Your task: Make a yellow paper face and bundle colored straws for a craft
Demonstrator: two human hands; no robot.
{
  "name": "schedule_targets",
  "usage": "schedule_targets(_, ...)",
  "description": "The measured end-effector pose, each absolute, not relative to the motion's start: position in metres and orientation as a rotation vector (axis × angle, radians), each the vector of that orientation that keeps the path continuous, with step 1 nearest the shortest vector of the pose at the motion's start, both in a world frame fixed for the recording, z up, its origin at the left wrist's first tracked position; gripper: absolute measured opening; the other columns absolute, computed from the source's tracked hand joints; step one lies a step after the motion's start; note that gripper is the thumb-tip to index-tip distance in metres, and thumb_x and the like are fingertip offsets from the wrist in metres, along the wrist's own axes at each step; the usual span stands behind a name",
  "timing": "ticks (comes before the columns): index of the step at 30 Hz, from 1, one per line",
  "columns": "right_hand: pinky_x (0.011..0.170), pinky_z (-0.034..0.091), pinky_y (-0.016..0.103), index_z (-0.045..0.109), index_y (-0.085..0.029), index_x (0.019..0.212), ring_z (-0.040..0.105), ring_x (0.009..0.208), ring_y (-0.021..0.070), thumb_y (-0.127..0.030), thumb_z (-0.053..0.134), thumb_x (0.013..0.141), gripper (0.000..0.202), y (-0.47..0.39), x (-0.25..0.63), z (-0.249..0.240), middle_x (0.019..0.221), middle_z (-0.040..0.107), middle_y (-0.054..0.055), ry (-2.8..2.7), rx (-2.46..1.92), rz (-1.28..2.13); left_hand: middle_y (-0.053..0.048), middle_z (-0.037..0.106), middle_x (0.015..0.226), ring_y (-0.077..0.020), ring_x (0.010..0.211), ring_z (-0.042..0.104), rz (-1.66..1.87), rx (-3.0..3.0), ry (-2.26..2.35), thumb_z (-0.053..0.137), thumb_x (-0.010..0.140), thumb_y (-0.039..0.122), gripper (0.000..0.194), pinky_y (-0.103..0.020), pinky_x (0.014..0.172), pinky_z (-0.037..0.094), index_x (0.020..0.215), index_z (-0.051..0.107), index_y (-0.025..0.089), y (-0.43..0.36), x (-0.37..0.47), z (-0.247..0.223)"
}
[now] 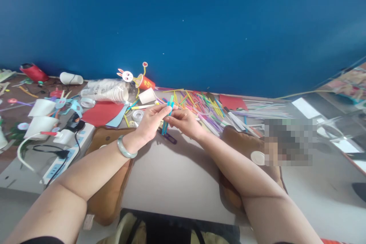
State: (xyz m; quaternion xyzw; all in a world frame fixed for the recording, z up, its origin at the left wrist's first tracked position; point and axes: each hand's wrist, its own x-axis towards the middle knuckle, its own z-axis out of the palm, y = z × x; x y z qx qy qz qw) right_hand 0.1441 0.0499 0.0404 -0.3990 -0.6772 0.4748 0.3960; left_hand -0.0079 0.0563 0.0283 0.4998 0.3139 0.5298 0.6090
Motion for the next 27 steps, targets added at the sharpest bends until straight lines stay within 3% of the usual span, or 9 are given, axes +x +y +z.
schedule_targets(7,0.049,0.037,0.022,0.057,-0.016,0.057,0.048,0.052,0.0087,-0.058,0.074,0.077,0.05,0.05,0.144,0.038,0.051,0.048,-0.003,-1.681,-1.0,1.265,-0.007,0.078,0.096,-0.0195,0.093,0.069,1.223,1.214,0.693,0.075,0.084,0.044,0.029,-0.031,0.089,0.052,0.099,0.081,0.019,0.058,-0.008,0.026)
schedule_targets(15,0.049,0.038,0.023,0.058,-0.016,0.057,0.045,0.05,0.0079,-0.062,0.073,0.076,0.052,0.051,0.143,0.036,0.051,0.048,-0.003,-1.681,-0.981,1.276,-0.005,0.076,0.087,-0.0148,0.067,0.066,1.242,1.301,0.755,0.072,0.085,0.047,0.034,-0.029,0.07,0.055,0.102,0.08,0.02,0.052,-0.008,0.029)
schedule_targets(23,0.047,0.033,0.023,0.058,-0.016,0.057,0.04,0.049,0.0071,-0.059,0.068,0.081,0.05,0.051,0.142,0.032,0.051,0.05,-0.003,-1.737,-1.003,1.164,-0.005,0.076,0.084,-0.0149,0.065,0.065,1.241,1.264,0.74,0.072,0.085,0.047,0.032,-0.029,0.067,0.055,0.098,0.081,0.019,0.055,-0.007,0.026)
schedule_targets(27,0.048,0.032,0.024,0.059,-0.016,0.057,0.039,0.049,0.0073,-0.054,0.066,0.085,0.048,0.052,0.141,0.027,0.052,0.05,-0.003,-1.771,-1.017,1.077,-0.007,0.076,0.092,-0.015,0.068,0.066,1.237,1.217,0.712,0.073,0.084,0.047,0.031,-0.028,0.065,0.055,0.094,0.08,0.018,0.055,-0.006,0.026)
